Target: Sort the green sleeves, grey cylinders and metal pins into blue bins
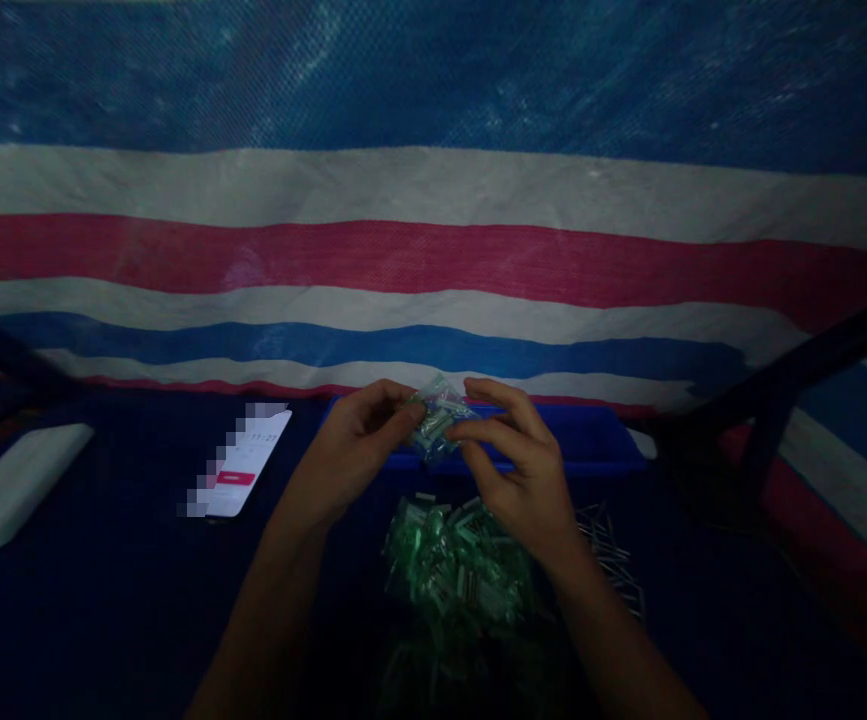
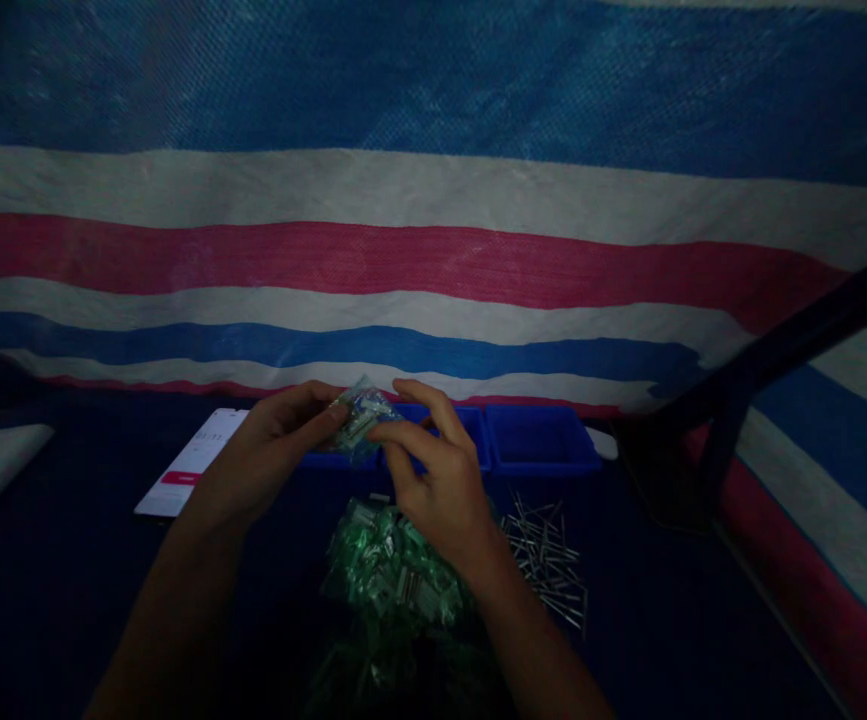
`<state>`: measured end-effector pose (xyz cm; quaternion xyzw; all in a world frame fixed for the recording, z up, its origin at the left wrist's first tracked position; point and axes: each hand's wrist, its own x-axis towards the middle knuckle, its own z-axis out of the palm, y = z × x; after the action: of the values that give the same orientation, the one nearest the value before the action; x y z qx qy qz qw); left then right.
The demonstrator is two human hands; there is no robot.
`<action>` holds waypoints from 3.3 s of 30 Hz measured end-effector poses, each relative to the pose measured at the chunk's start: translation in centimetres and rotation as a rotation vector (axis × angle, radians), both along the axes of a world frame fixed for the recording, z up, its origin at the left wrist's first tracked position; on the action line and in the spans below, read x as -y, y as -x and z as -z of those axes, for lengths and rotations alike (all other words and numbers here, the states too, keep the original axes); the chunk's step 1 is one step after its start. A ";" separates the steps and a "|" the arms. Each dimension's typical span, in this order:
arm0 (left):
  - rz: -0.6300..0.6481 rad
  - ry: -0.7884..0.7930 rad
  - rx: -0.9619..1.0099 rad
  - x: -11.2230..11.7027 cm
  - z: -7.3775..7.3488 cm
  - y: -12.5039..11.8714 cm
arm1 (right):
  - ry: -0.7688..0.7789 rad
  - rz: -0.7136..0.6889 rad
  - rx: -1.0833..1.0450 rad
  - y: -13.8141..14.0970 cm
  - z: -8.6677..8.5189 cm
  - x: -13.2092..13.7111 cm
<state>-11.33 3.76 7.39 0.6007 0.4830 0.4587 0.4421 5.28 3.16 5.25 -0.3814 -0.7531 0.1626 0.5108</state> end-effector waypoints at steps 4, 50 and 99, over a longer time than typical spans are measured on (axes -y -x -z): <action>-0.088 -0.124 -0.195 -0.2 0.0 0.6 | 0.038 0.049 0.017 -0.2 0.3 -0.4; 0.226 -0.203 -0.785 -2.0 3.8 1.9 | 0.483 -0.437 0.695 0.1 3.8 -1.6; 0.054 0.003 0.120 -0.5 2.0 -2.2 | 0.121 -0.112 -0.082 -2.0 -0.3 0.0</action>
<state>-9.12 4.31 5.41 0.5841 0.4399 0.4813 0.4833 7.27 3.14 5.55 -0.3619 -0.7404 0.2519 0.5074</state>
